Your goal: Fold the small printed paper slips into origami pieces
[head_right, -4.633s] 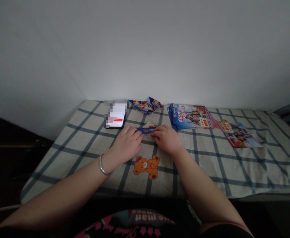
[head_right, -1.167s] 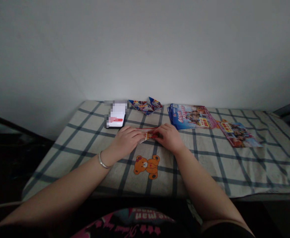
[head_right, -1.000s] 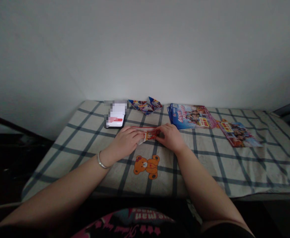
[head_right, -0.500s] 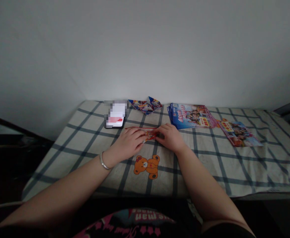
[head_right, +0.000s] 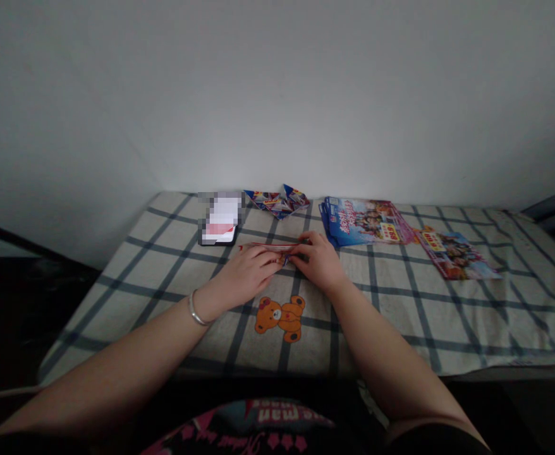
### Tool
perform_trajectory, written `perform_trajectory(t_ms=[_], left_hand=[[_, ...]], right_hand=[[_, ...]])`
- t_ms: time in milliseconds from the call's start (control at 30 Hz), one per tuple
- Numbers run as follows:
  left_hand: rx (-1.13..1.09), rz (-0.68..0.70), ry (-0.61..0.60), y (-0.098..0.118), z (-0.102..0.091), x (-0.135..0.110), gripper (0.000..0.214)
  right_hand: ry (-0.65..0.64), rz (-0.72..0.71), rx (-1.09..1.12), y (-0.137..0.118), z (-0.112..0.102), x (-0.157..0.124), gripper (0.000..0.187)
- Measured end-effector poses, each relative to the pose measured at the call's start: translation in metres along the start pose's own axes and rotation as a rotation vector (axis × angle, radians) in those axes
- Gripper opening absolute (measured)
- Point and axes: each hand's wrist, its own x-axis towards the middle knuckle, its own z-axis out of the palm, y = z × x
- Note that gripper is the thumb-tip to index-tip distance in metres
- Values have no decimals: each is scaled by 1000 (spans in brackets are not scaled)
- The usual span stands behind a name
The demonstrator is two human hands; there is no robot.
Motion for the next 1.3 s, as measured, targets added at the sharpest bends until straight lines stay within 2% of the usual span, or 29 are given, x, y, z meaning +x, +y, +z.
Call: perform_trajectory(t_ms=[400, 733, 833, 1100, 1300], left_hand=[[-1, 4, -6, 2, -1, -1, 28], [45, -8, 1, 6, 5, -4, 33], [59, -6, -5, 8, 6, -4, 35], [36, -26, -15, 8, 7, -3, 36], [47, -49, -13, 13, 4, 1, 35]], right_hand=[[-13, 46, -10, -2, 4, 4, 3], [35, 159, -78, 7, 10, 4, 26], [46, 180, -97, 9, 9, 3, 26], [28, 163, -91, 14, 7, 3, 22], [54, 85, -46, 16, 14, 1, 19]])
